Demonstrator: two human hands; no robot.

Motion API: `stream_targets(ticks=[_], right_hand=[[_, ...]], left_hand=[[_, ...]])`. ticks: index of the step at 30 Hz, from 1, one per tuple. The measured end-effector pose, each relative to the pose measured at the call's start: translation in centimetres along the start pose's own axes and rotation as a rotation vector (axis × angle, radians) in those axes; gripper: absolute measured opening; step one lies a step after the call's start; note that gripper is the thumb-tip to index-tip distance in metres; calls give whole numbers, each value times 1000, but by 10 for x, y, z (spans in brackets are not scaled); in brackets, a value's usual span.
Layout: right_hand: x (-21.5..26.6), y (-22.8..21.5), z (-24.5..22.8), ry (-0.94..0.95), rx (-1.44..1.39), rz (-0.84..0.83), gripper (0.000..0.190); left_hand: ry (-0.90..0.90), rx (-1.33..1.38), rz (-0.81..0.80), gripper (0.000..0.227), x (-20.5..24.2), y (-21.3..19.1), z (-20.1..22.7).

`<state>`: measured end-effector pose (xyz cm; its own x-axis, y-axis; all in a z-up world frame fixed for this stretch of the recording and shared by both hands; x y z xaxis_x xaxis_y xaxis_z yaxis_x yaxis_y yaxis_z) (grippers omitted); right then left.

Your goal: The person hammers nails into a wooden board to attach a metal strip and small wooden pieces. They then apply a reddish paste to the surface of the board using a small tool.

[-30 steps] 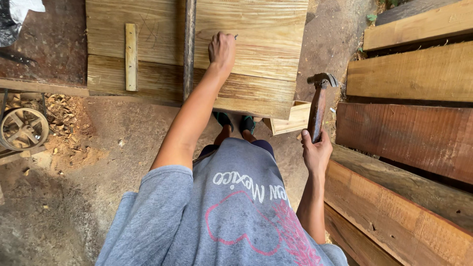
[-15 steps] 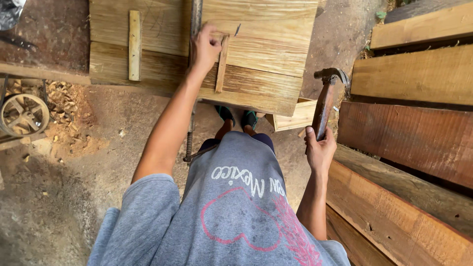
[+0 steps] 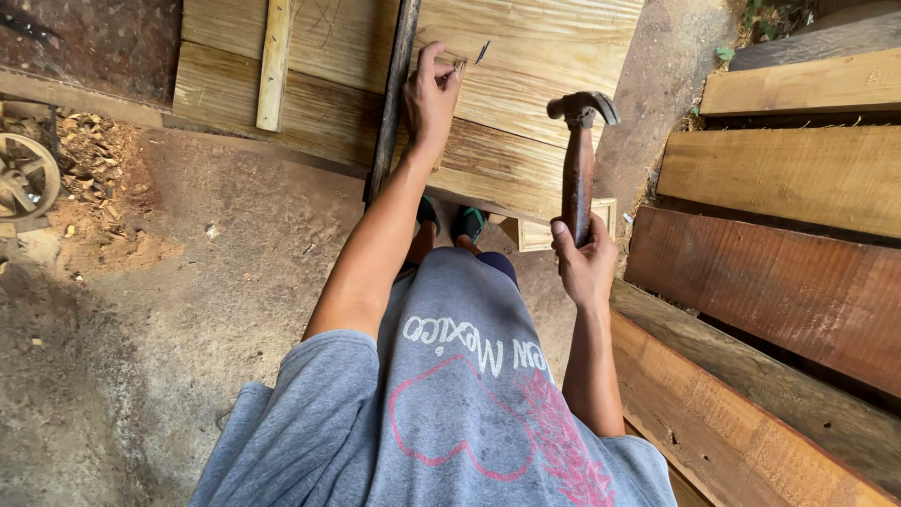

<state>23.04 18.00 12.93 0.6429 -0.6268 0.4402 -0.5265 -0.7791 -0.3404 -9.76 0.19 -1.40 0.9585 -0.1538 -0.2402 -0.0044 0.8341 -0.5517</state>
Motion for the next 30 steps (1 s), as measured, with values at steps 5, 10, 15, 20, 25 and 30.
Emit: stream_targets(ticks=[5,10,15,20,25,30], right_hand=[[-3,16,-12,-54,43,-34,50],[-10,25,-19,-100,122,-51,48],[-22,44,-32,-160,157,-79,49],[-40,79,-39,-143,309,-135,42],[-53,109,-51,-194,405,-182,43],[-48,126,-72,-389,507,-182,34]], left_hand=[[70,-14,13,59,4,4,-4],[46,7,-23,61,8,13,-18],[149,18,-6,66,11,21,-20],[212,40,5,67,13,29,-29],[237,-39,46,68,19,36,-34],[138,-63,-1,65,23,39,-43]])
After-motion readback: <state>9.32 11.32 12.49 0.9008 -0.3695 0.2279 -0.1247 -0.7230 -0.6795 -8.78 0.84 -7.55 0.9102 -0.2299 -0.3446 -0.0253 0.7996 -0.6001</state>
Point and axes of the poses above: each hand's wrist, its own x-axis away from the middle knuckle, its own y-axis out of the palm, z = x × y, the point moved 10 cm from there along -x, towards the middle knuckle, and after that the axes turned 1 degree about z, right-handed, at the moved point
